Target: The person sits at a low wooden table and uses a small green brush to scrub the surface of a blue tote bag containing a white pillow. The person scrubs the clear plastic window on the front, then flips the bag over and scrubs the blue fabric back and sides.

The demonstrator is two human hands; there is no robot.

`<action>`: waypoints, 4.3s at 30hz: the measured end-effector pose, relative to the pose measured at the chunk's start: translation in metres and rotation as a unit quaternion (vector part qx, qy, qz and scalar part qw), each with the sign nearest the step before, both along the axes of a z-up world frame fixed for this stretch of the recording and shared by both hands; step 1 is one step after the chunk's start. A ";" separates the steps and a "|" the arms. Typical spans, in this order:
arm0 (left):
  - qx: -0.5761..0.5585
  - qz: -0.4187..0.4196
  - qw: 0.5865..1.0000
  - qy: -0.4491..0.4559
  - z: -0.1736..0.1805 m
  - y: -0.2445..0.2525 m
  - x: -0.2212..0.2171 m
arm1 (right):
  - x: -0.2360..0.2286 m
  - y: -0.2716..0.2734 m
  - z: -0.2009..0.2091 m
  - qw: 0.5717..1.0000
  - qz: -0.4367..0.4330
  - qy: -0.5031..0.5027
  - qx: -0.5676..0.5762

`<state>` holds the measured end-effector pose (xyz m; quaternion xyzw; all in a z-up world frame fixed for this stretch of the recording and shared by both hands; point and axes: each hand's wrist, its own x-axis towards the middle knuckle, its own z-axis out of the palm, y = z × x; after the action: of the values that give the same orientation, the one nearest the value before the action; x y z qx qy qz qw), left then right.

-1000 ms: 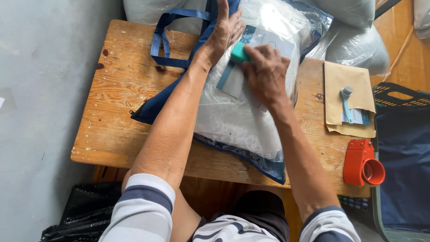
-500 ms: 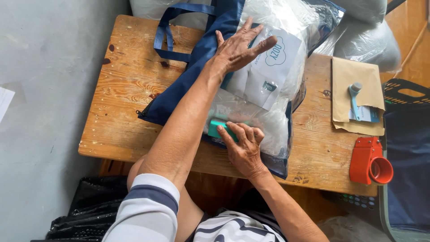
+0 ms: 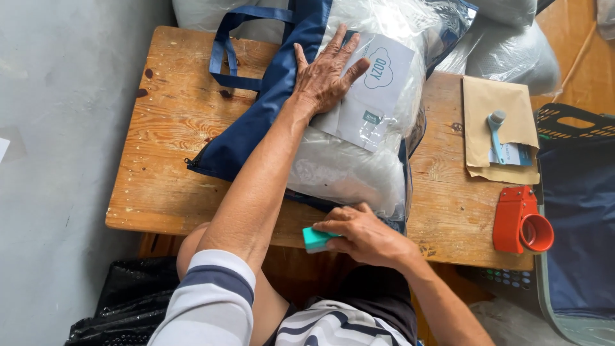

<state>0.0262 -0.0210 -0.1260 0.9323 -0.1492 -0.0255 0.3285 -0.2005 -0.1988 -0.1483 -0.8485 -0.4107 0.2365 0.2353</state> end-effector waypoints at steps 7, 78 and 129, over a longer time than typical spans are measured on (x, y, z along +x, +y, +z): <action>-0.032 0.002 0.999 0.007 -0.003 0.001 0.000 | 0.143 -0.035 0.046 0.914 -0.188 -0.318 0.166; 0.039 0.059 0.979 -0.193 -0.030 0.049 -0.052 | -0.055 -0.064 0.009 0.952 -0.132 -0.274 -0.028; -0.645 0.504 0.560 0.126 -0.058 0.050 -0.253 | 0.017 0.027 -0.006 0.863 -0.244 -0.407 0.174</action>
<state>-0.2264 0.0287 -0.1839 0.3822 0.4111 0.1296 0.8174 -0.1831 -0.1723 -0.1540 -0.8878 -0.2842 -0.2698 0.2415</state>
